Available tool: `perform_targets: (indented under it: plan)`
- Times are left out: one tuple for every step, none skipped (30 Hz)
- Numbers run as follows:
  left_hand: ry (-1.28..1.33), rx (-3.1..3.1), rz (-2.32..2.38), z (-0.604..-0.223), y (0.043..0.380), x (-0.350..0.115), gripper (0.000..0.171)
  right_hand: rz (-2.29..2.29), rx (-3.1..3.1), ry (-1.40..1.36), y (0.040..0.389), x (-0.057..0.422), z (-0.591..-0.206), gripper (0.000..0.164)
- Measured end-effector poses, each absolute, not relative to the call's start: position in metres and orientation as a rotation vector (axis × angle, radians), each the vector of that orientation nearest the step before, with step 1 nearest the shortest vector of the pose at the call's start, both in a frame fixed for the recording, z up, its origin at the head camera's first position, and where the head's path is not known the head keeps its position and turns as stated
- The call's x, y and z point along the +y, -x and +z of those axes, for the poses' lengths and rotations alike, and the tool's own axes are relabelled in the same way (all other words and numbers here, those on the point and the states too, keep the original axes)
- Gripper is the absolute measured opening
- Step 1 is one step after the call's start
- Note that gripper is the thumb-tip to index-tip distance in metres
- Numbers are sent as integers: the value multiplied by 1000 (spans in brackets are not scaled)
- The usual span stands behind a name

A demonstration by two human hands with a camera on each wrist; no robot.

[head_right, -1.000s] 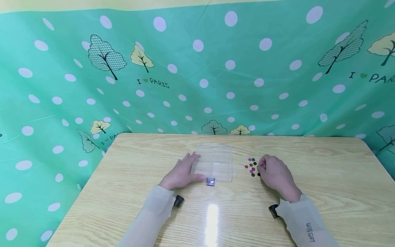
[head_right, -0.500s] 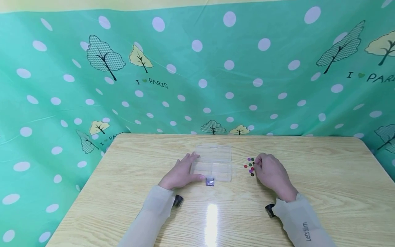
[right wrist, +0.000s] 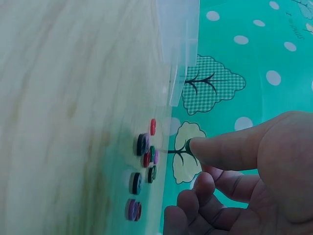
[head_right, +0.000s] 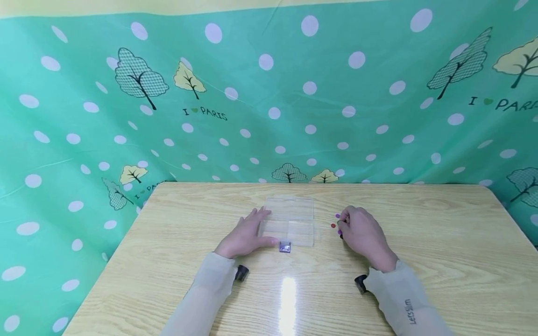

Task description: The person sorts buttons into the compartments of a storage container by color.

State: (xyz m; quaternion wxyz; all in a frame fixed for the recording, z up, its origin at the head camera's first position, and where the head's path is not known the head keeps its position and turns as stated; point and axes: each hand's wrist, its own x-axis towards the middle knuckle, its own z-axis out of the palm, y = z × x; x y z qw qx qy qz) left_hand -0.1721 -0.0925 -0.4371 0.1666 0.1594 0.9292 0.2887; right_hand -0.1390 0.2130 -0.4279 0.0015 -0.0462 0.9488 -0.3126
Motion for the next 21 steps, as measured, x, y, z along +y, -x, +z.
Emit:
perform_targets:
  plan:
    - [-454,2644,823,-437,172,-92,90,-986,2976,143,139,212,-427,6]
    - [-455,2643,823,-436,172,-93,90,-990,2977,144,140,211,-427,6]
    - [-455,2642,821,-436,172,-93,91,-991,2980,144,140,210,-426,5]
    - [-455,2641,818,-436,172,-93,91,-991,2983,144,140,209,-426,5]
    - [-458,2642,818,-436,172,-93,91,-989,2989,146,141,209,-426,5]
    - [-461,2642,819,-436,172,-93,91,-991,2992,145,141,208,-425,5]
    - [-461,2643,817,-436,172,-93,91,-990,2997,145,141,207,-424,5]
    - [-461,2643,819,-436,173,-93,91,-992,2998,145,142,206,-424,5]
    - [-462,2644,820,-435,173,-93,91,-993,3001,145,142,205,-423,4]
    - [-462,2644,821,-435,173,-93,91,-997,3003,146,142,205,-423,4]
    - [-464,2646,823,-435,173,-93,91,-999,3005,148,143,204,-422,4]
    - [-462,2645,822,-435,173,-93,91,-1001,3007,150,143,203,-422,4]
    - [-464,2646,824,-435,173,-93,91,-1006,3008,153,143,202,-421,3]
    - [-464,2646,827,-435,172,-93,91,-1011,3009,157,143,201,-421,3]
    - [-465,2648,826,-435,172,-93,91,-1013,3008,156,143,200,-420,4]
    - [-465,2650,825,-435,172,-93,91,-1017,3003,154,143,199,-420,4]
    - [-465,2652,823,-436,172,-93,91,-1019,2997,152,142,197,-419,5]
    - [-463,2651,822,-436,172,-93,91,-1021,2989,150,142,196,-418,5]
    - [-463,2650,817,-436,172,-93,90,-1023,2983,150,142,195,-417,5]
    - [-462,2647,816,-436,172,-93,90,-1019,2980,152,141,194,-417,5]
    - [-465,2650,815,-436,173,-93,90,-1017,2981,154,142,194,-415,4]
